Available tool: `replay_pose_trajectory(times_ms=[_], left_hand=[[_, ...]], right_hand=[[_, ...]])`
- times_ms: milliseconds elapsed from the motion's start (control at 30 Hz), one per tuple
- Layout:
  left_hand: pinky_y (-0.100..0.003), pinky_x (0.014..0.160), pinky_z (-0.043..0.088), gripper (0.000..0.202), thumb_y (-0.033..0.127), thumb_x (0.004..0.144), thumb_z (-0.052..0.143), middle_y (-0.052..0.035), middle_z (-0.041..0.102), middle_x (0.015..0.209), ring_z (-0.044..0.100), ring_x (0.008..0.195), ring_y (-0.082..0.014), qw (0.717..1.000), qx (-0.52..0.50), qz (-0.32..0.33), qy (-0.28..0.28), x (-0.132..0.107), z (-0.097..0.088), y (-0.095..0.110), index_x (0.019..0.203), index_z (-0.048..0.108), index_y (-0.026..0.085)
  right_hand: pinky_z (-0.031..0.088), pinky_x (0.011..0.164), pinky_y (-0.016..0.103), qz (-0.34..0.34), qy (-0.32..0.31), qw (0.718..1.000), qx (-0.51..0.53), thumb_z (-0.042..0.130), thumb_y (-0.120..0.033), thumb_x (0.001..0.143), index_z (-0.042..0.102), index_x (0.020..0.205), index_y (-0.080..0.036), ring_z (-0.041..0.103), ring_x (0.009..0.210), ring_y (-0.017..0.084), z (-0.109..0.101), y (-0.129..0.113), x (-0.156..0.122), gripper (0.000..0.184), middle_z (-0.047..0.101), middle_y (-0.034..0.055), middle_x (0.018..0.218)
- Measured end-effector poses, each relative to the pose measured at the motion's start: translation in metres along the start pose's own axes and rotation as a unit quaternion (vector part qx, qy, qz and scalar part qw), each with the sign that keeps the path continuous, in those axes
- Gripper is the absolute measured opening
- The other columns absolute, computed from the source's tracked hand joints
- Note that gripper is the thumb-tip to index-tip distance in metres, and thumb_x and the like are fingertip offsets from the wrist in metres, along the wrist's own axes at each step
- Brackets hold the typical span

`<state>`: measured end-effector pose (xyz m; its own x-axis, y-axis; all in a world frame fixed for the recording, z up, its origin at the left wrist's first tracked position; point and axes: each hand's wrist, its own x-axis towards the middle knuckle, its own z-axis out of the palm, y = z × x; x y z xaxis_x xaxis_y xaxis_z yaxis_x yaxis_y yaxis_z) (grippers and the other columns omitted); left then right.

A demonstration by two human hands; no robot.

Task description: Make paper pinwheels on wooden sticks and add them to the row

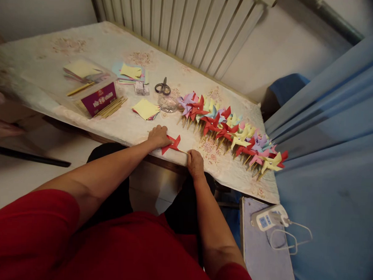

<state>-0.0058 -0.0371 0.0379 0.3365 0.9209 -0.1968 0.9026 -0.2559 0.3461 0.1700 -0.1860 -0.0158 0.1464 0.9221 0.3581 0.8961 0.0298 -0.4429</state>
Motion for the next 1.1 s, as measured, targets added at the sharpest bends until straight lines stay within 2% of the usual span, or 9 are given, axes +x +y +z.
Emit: replay_pose_trajectory(times_ms=[667, 1100], left_hand=[[-0.044, 0.101, 0.045, 0.077, 0.061, 0.069, 0.067, -0.0178, 0.052, 0.137, 0.05, 0.126, -0.0356, 1.0, 0.008, -0.002, -0.004, -0.0041, -0.0037, 0.0028, 0.131, 0.053, 0.019], [-0.046, 0.1, 0.044, 0.078, 0.061, 0.069, 0.068, -0.0201, 0.053, 0.136, 0.051, 0.125, -0.0372, 1.0, 0.002, 0.007, 0.001, -0.0017, -0.0013, 0.0011, 0.131, 0.053, 0.017]], right_hand=[[0.043, 0.079, 0.033, -0.016, -0.008, 0.999, -0.031, 0.041, -0.019, 0.098, 0.059, 0.086, -0.02, 0.054, 0.082, 0.022, 0.0035, 0.0008, 0.0, 0.021, 0.063, 0.0074, 0.084], [0.043, 0.078, 0.033, -0.015, 0.009, 0.999, -0.028, 0.04, -0.02, 0.098, 0.058, 0.086, -0.02, 0.054, 0.081, 0.022, 0.0049, 0.0024, 0.0001, 0.021, 0.062, 0.0072, 0.082]])
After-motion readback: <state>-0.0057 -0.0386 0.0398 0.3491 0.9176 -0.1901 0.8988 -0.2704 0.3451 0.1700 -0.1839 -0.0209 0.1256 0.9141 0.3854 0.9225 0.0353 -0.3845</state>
